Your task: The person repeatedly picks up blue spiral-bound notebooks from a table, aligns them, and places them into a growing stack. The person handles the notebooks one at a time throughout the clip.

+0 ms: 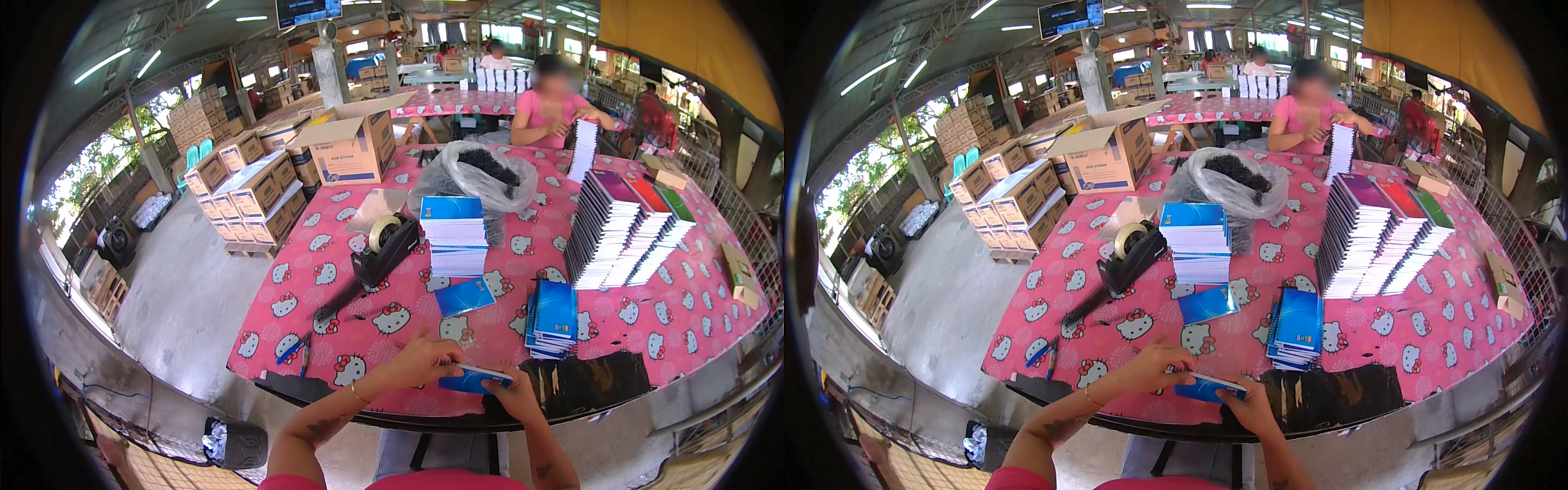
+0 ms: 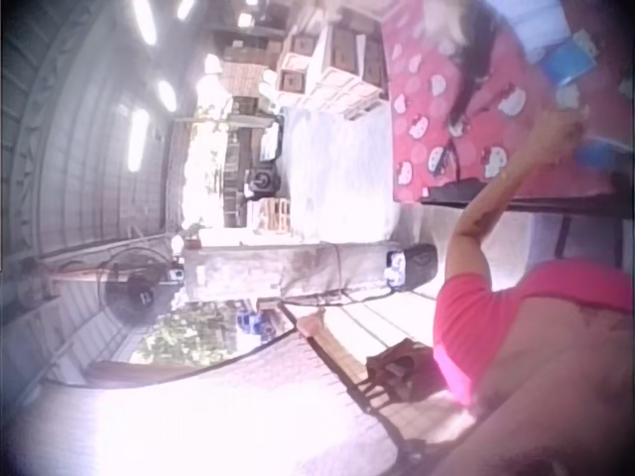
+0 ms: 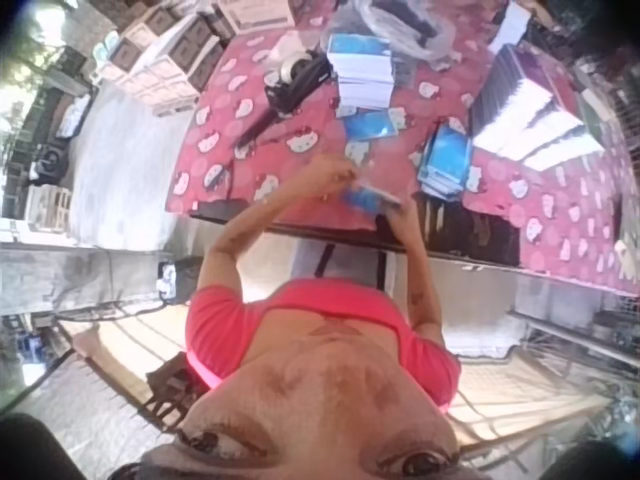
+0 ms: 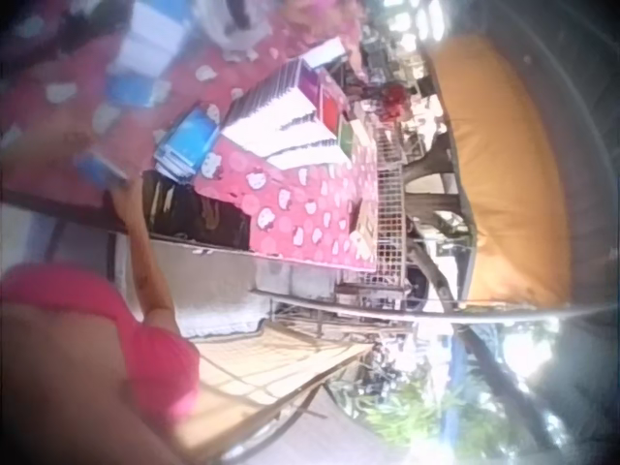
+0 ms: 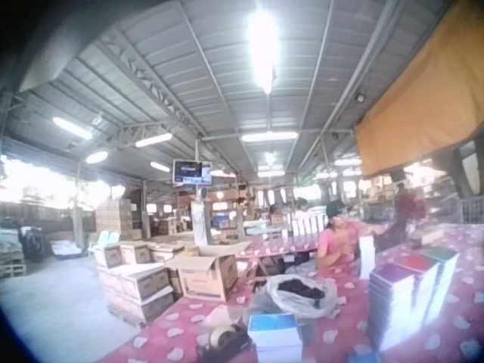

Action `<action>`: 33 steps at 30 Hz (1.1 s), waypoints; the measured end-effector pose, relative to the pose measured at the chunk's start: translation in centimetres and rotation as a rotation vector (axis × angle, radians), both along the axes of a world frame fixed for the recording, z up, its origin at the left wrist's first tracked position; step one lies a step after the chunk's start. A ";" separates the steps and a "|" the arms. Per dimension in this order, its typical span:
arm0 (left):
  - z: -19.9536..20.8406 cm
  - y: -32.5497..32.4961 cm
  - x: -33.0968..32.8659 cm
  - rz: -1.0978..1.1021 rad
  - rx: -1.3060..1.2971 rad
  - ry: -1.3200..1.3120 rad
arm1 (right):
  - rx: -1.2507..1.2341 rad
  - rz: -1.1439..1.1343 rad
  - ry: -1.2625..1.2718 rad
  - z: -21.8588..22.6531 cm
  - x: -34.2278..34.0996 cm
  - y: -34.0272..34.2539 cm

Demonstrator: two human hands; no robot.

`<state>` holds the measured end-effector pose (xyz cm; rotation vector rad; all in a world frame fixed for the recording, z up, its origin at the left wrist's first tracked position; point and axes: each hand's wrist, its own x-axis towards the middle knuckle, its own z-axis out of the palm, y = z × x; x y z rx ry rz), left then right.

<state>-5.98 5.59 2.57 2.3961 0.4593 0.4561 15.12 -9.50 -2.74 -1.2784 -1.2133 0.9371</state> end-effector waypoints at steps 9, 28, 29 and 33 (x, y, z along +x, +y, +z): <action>-0.5 -3.0 0.4 0.228 0.655 0.153 | -0.002 -0.059 0.149 -0.7 -0.4 -0.2; -1.5 -6.6 0.9 0.262 0.875 0.263 | -0.059 -0.140 0.186 2.0 -2.1 -0.6; -1.9 -7.0 0.8 0.170 0.893 0.280 | -0.038 -0.138 0.192 1.9 -1.9 -0.6; -0.9 -7.2 1.6 0.238 0.801 0.157 | 0.010 -0.067 0.122 2.2 -2.3 -0.3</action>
